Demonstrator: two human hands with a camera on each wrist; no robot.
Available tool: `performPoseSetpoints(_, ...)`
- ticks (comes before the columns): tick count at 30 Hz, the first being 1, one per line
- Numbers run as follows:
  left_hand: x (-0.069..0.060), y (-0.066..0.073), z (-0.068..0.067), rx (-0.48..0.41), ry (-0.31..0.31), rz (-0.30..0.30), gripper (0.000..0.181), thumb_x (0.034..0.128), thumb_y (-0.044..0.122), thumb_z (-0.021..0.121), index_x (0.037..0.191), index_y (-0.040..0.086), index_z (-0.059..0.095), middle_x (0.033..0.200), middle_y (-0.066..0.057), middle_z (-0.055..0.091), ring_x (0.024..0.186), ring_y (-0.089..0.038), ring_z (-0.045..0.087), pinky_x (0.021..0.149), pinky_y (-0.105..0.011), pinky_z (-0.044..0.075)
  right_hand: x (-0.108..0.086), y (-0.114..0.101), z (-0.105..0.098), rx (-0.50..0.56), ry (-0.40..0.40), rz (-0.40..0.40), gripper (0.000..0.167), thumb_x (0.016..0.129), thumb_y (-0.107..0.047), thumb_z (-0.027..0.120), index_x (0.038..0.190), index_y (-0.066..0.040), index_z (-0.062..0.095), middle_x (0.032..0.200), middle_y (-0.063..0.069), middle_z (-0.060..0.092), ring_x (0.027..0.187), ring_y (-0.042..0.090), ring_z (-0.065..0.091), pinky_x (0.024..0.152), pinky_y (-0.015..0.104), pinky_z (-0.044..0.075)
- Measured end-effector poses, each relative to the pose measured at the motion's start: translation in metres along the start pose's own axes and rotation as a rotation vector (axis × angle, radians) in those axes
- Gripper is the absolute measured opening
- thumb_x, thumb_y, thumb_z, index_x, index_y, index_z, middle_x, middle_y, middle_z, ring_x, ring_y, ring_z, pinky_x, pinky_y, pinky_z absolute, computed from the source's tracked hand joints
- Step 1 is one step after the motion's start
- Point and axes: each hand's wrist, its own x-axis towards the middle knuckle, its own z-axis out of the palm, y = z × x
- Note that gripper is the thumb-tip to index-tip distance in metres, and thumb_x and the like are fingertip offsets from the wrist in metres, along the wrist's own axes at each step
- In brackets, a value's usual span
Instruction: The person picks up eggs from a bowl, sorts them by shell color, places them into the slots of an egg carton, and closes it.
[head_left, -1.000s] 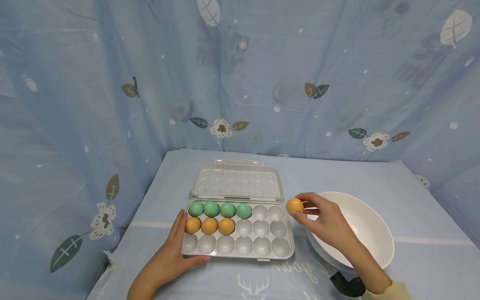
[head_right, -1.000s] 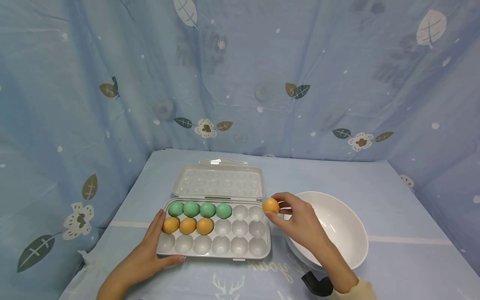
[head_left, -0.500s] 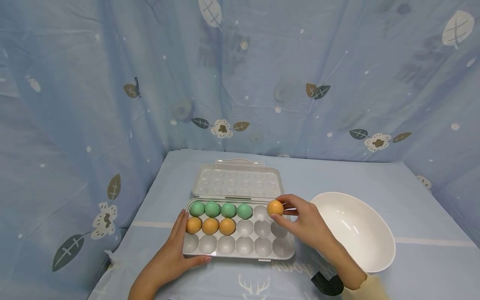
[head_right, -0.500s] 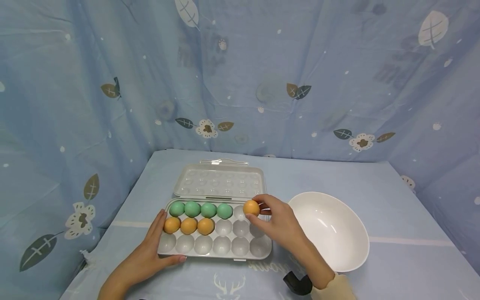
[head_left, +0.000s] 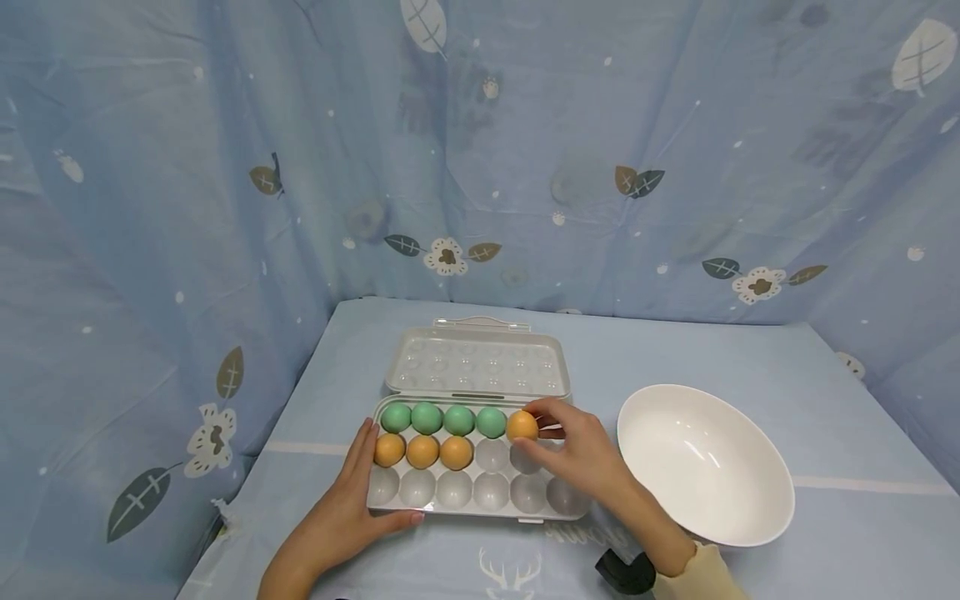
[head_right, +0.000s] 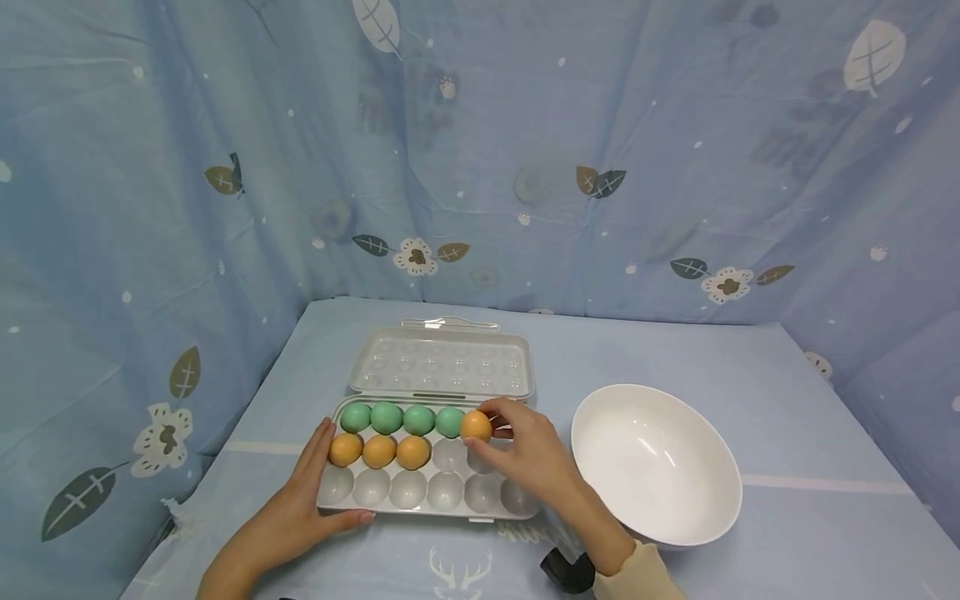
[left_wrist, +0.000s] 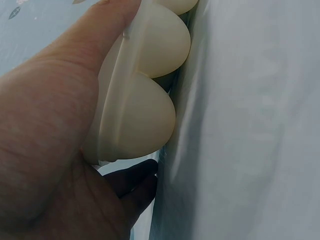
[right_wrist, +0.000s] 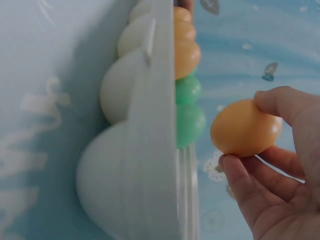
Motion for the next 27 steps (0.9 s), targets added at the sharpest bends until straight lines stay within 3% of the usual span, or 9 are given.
performPoseSetpoints(6, 0.000, 0.001, -0.001, 0.003, -0.006, -0.010, 0.142, 0.0717, 0.067, 0.085, 0.166, 0.011, -0.004, 0.173, -0.016, -0.005, 0.156, -0.044, 0.016, 0.119, -0.066, 0.027, 0.003, 0.003, 0.013, 0.027, -0.039, 0.009, 0.038, 0.089, -0.026, 0.083, 0.122, -0.015, 0.068, 0.113, -0.001, 0.072, 0.101, 0.017, 0.073, 0.087, 0.026, 0.060)
performPoseSetpoints(14, 0.001, 0.001, -0.001, 0.008, -0.019, -0.019, 0.142, 0.0719, 0.067, 0.085, 0.166, 0.010, -0.005, 0.173, -0.016, -0.006, 0.157, -0.043, 0.013, 0.120, -0.066, 0.026, 0.004, 0.006, 0.030, 0.087, -0.072, 0.029, 0.037, 0.088, -0.022, 0.084, 0.120, -0.010, 0.068, 0.114, 0.003, 0.070, 0.103, 0.023, 0.072, 0.086, 0.026, 0.060)
performPoseSetpoints(27, 0.001, 0.001, -0.001, 0.006, -0.019, -0.025, 0.143, 0.0713, 0.066, 0.086, 0.166, 0.010, -0.005, 0.173, -0.017, -0.006, 0.157, -0.044, 0.014, 0.120, -0.066, 0.026, 0.002, 0.007, 0.042, -0.018, -0.054, 0.001, 0.038, 0.084, -0.022, 0.088, 0.116, -0.011, 0.070, 0.111, -0.001, 0.071, 0.101, 0.015, 0.072, 0.087, 0.024, 0.060)
